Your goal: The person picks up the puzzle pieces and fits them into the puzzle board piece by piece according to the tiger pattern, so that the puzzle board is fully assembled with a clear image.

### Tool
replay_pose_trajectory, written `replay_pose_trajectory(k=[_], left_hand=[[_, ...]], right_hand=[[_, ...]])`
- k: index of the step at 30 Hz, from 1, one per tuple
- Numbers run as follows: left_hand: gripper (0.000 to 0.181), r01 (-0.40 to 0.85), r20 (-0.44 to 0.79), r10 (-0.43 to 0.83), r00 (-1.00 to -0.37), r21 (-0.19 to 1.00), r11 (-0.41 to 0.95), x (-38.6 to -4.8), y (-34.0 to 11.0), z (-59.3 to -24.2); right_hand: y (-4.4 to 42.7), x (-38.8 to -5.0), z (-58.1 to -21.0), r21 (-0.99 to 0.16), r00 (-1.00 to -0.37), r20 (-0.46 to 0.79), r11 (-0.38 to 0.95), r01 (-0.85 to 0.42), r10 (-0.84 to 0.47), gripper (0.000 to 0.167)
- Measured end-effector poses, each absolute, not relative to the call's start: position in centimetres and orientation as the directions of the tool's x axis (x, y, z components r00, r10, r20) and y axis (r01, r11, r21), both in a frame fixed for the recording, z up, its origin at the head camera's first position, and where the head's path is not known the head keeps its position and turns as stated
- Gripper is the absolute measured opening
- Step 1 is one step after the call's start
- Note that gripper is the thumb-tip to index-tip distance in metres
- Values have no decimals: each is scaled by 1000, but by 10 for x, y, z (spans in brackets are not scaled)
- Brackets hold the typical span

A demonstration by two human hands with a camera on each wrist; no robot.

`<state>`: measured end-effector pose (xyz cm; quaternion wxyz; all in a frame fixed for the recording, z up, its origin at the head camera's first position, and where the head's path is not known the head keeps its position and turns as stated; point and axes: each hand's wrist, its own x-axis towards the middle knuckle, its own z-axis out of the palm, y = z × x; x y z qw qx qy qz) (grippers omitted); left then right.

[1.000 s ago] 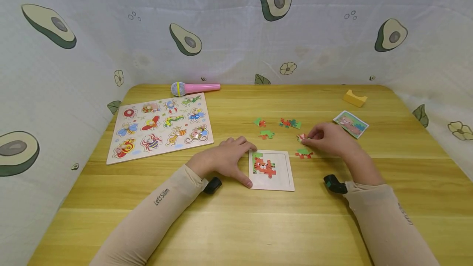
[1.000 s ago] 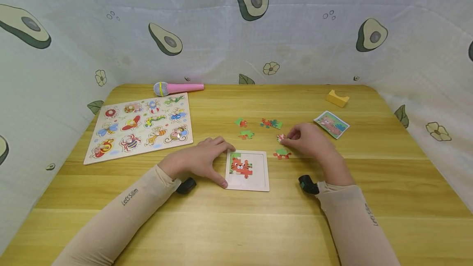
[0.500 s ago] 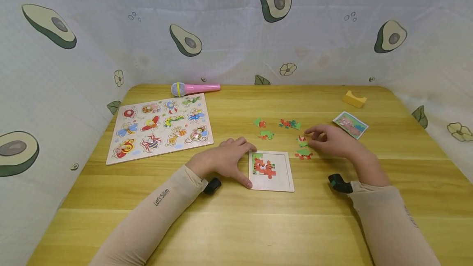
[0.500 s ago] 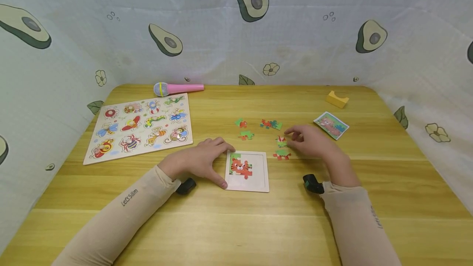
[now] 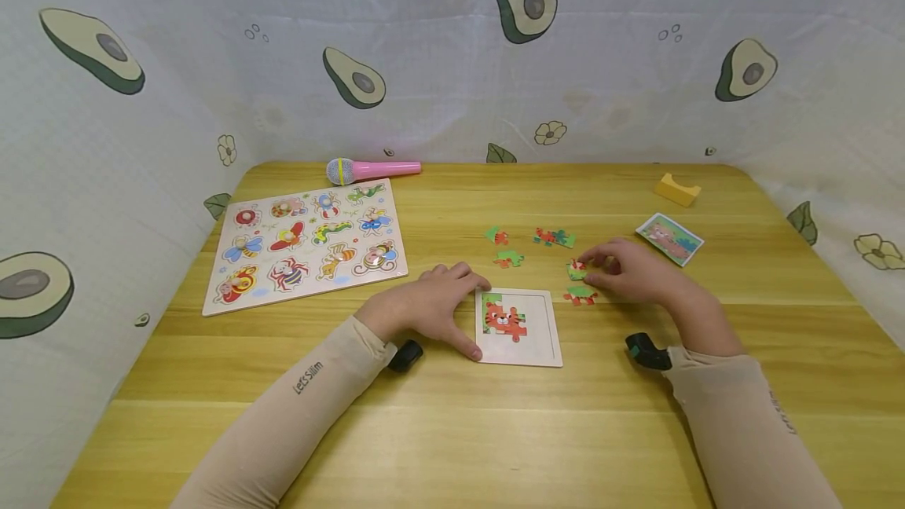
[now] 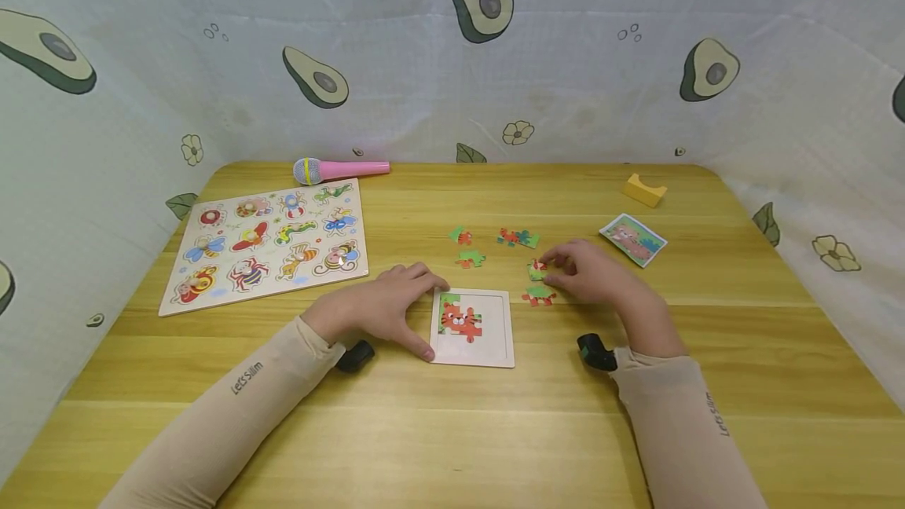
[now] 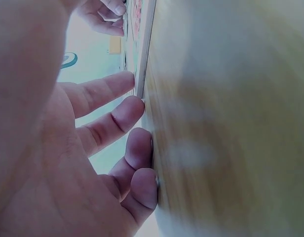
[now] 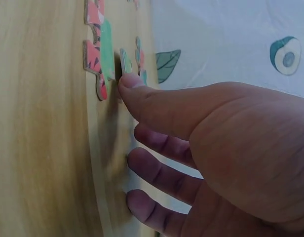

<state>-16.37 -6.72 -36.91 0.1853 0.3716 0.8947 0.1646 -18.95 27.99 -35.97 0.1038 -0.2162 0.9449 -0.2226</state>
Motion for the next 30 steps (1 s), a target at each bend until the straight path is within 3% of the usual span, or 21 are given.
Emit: replay_pose_trajectory(k=[15, 30], left_hand=[[99, 608, -217, 731, -647, 432, 667, -164, -68, -367], [100, 603, -216, 728, -651, 435, 669, -164, -68, -368]], right_hand=[[256, -180, -336, -533, -879, -148, 785, -315, -454, 33], [215, -171, -342, -615, -761, -226, 695, -373, -608, 27]])
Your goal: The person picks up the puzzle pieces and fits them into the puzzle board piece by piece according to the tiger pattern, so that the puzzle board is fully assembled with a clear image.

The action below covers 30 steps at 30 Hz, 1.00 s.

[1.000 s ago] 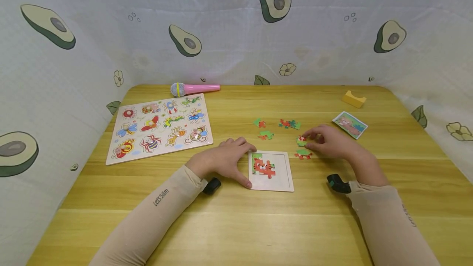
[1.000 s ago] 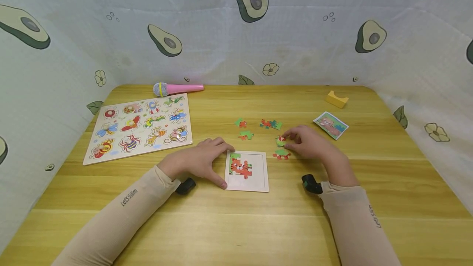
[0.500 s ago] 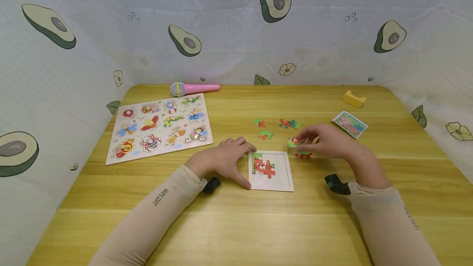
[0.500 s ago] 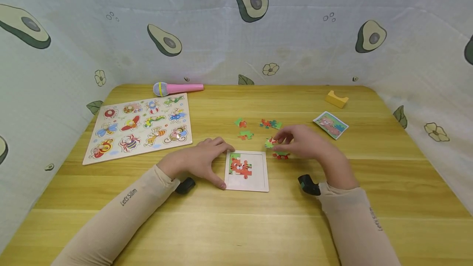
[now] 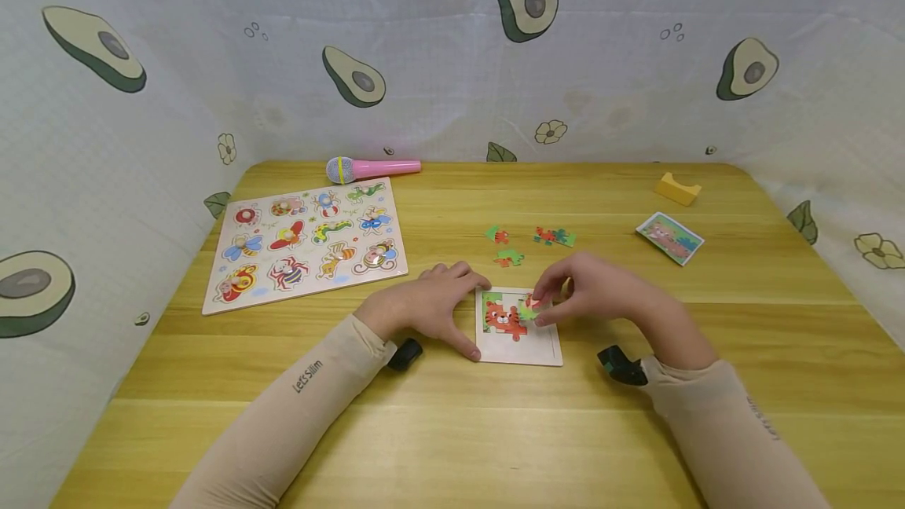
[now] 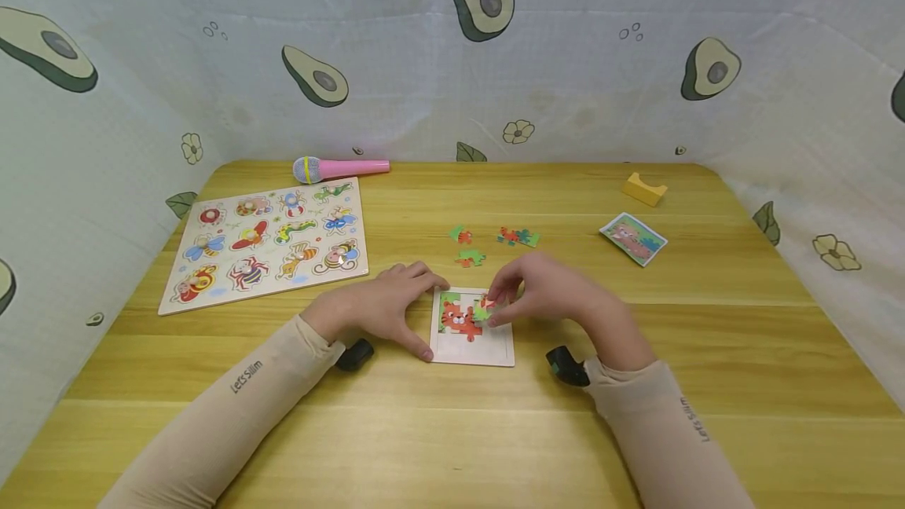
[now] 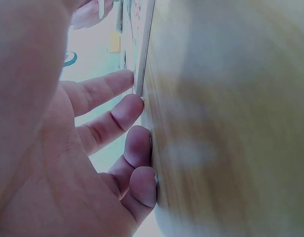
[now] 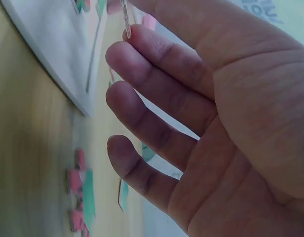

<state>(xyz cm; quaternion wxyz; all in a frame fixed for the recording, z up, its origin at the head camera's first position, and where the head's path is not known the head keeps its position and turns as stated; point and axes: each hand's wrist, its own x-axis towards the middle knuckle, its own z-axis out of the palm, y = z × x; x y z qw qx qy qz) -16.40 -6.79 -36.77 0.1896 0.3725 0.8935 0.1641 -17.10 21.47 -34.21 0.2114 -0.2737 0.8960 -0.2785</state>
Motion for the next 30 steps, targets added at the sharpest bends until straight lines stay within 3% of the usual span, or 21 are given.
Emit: replay_pose_trajectory(k=[13, 30], left_hand=[[100, 600, -219, 726, -652, 437, 670, -164, -68, -369], [99, 607, -216, 730, -649, 432, 667, -165, -68, -367]], right_hand=[[194, -160, -351, -677, -656, -187, 580, -453, -731, 22], [175, -153, -351, -636, -646, -191, 594, -492, -739, 24]])
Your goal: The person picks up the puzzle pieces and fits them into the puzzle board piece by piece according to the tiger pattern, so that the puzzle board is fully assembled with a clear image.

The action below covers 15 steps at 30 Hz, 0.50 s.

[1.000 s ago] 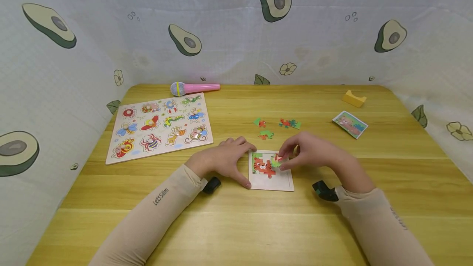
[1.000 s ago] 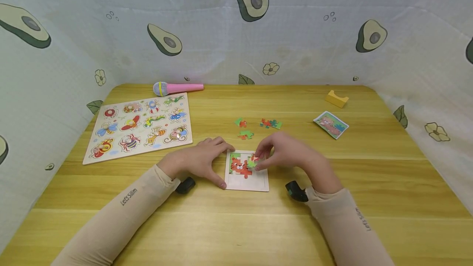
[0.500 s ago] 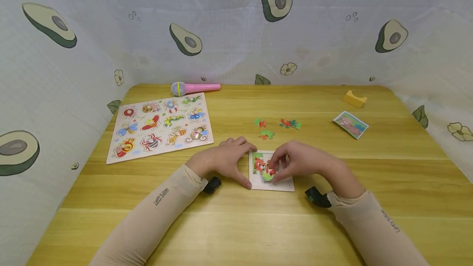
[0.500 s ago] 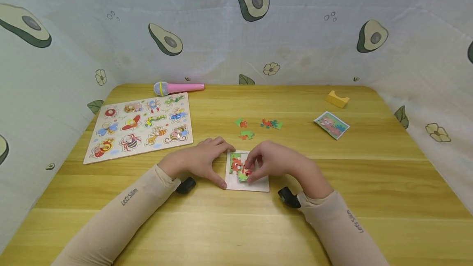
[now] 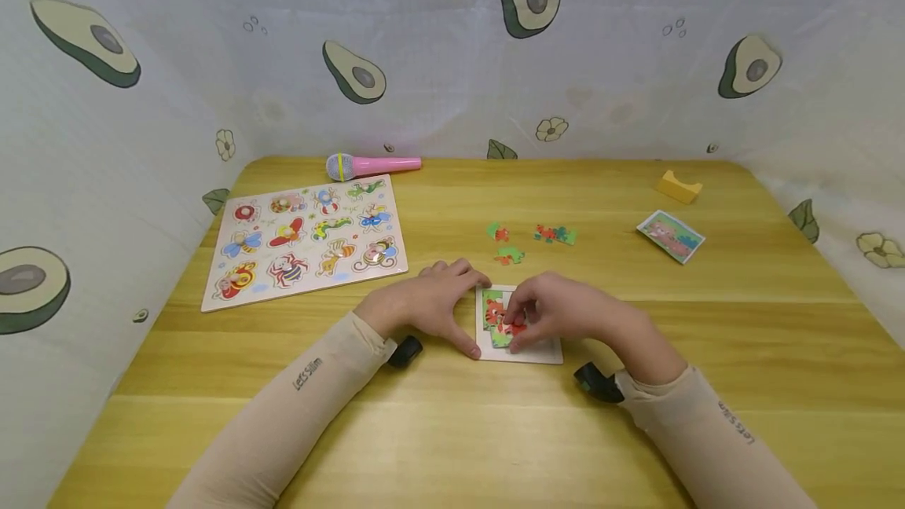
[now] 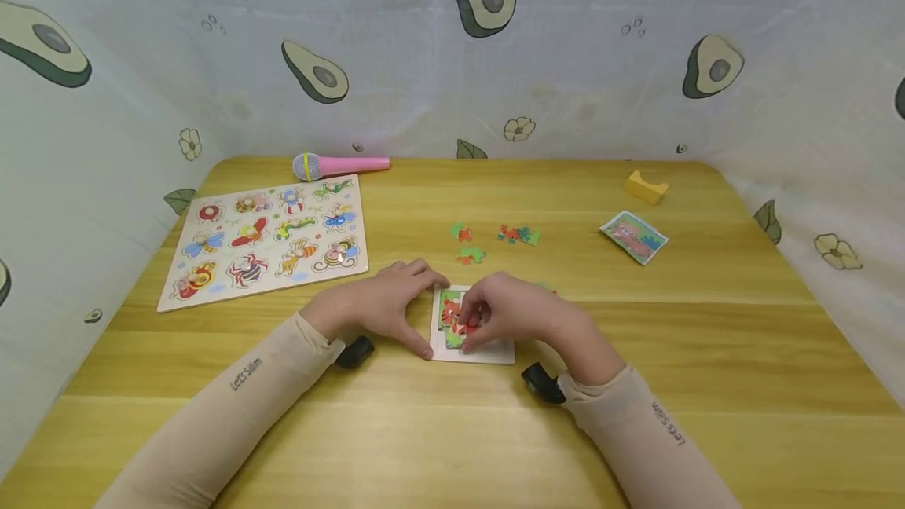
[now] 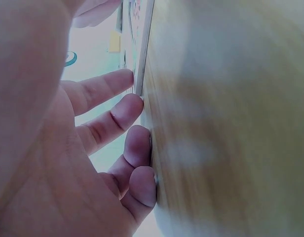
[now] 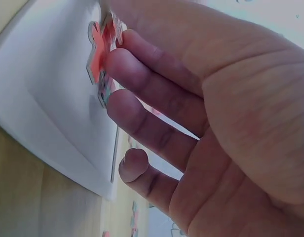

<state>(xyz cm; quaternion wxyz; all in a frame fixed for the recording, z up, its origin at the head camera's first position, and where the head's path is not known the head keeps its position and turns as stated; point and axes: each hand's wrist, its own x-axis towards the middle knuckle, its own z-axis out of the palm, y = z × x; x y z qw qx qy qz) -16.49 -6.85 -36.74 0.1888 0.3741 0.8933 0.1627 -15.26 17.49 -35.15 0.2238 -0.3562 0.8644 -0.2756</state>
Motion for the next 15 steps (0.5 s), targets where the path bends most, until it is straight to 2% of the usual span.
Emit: replay_pose_trajectory(k=[8, 15], left_hand=[[97, 606, -208, 732, -648, 441, 662, -163, -69, -367], [97, 612, -204, 733, -648, 434, 662, -164, -69, -368]], right_hand=[[170, -149, -356, -672, -627, -176, 558, -487, -759, 25], [168, -147, -354, -659, -629, -173, 563, -498, -758, 27]])
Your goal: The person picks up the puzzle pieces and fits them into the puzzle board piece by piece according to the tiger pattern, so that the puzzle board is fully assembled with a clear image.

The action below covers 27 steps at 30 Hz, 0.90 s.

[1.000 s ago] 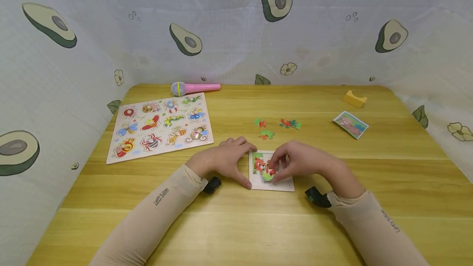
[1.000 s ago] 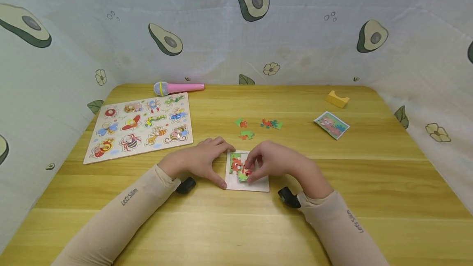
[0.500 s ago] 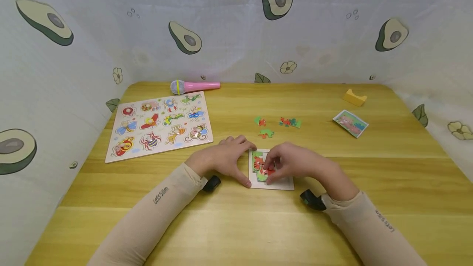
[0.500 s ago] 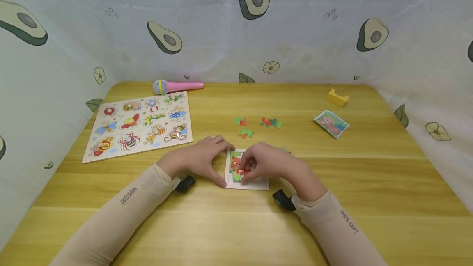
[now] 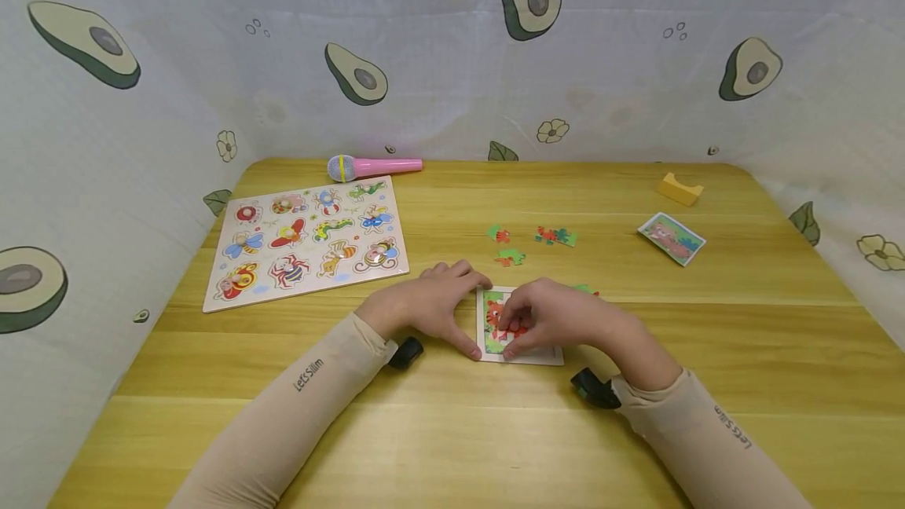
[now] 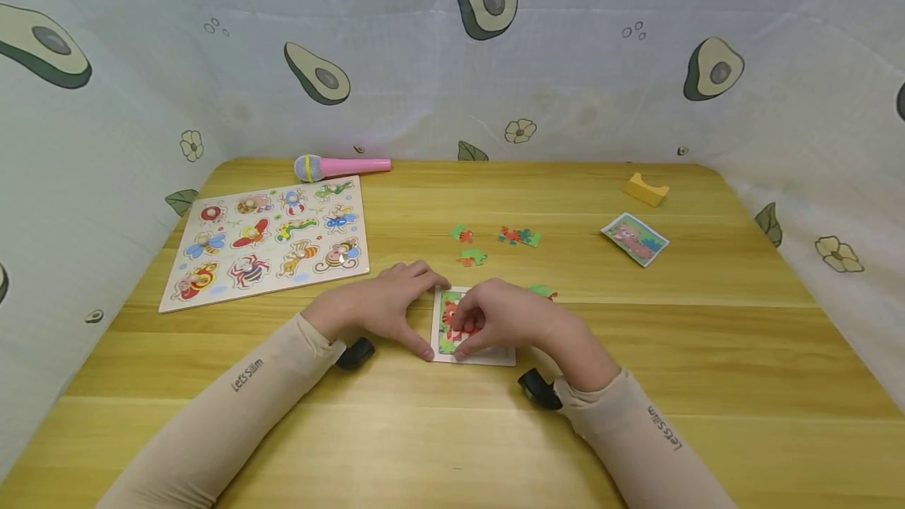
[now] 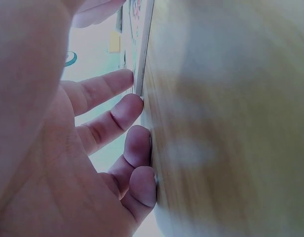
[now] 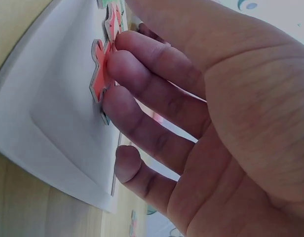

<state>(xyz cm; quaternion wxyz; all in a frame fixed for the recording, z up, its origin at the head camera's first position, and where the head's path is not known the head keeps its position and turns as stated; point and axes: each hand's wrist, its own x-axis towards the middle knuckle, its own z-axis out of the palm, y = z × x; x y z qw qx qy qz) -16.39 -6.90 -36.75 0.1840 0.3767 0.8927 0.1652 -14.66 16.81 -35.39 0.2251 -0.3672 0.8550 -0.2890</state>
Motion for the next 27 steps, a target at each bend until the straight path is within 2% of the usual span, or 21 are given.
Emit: replay_pose_trajectory(k=[6, 11, 27], left_hand=[[97, 610, -206, 734, -647, 438, 660, -164, -69, -367], [96, 609, -208, 735, -646, 440, 660, -164, -69, -367], [95, 608, -204, 736, -646, 446, 657, -164, -70, -368]], right_hand=[[168, -147, -352, -647, -639, -170, 574, -501, -750, 25], [168, -149, -355, -663, -621, -151, 545, -514, -769, 29], [164, -148, -362, -634, -606, -121, 531, -562, -786, 19]])
